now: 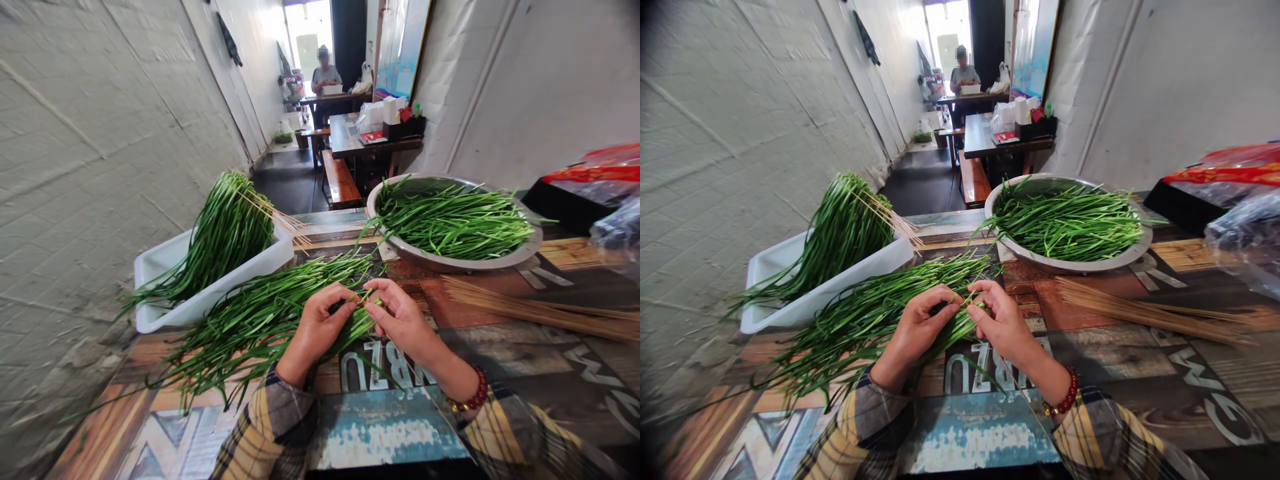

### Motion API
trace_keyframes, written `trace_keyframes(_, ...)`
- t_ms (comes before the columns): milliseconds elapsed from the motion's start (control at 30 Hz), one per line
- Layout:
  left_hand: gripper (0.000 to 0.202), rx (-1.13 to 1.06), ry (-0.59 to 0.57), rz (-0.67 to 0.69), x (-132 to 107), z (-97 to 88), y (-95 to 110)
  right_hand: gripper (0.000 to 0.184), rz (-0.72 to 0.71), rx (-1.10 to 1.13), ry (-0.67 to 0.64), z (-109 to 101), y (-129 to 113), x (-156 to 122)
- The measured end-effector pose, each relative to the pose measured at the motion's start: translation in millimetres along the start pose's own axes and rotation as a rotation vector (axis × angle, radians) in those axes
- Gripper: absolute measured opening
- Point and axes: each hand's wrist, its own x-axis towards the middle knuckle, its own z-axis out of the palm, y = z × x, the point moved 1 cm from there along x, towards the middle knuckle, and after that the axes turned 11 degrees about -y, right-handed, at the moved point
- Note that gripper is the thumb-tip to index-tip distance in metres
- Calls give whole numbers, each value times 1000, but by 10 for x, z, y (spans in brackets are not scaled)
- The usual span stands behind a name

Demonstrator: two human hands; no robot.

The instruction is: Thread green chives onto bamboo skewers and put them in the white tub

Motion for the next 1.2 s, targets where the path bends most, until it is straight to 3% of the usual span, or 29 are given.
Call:
trace_keyframes(267, 16, -45, -89, -26, 10, 4, 49, 25, 32, -54, -1, -11, -9, 3)
trace_keyframes(467, 19, -156, -28, -151, 11, -24, -7, 26, 52, -28, 16, 1, -60, 2)
trace_keyframes(600, 19, -208, 14, -144, 4, -35, -40, 38, 93, -23, 23, 1, -75, -13)
trace_keyframes(833, 15, -123, 116, -141, 3, 5, -71, 28, 137, -97, -25, -26, -45, -43)
trace_keyframes(1000, 9, 3, 127, -101, -1, 5, -24, 27, 119, -141, -32, -30, -28, -31)
trace_keyframes(1200, 8, -20, 111, -94, -4, 5, 0, 29, 105, -95, -1, -22, -8, -15)
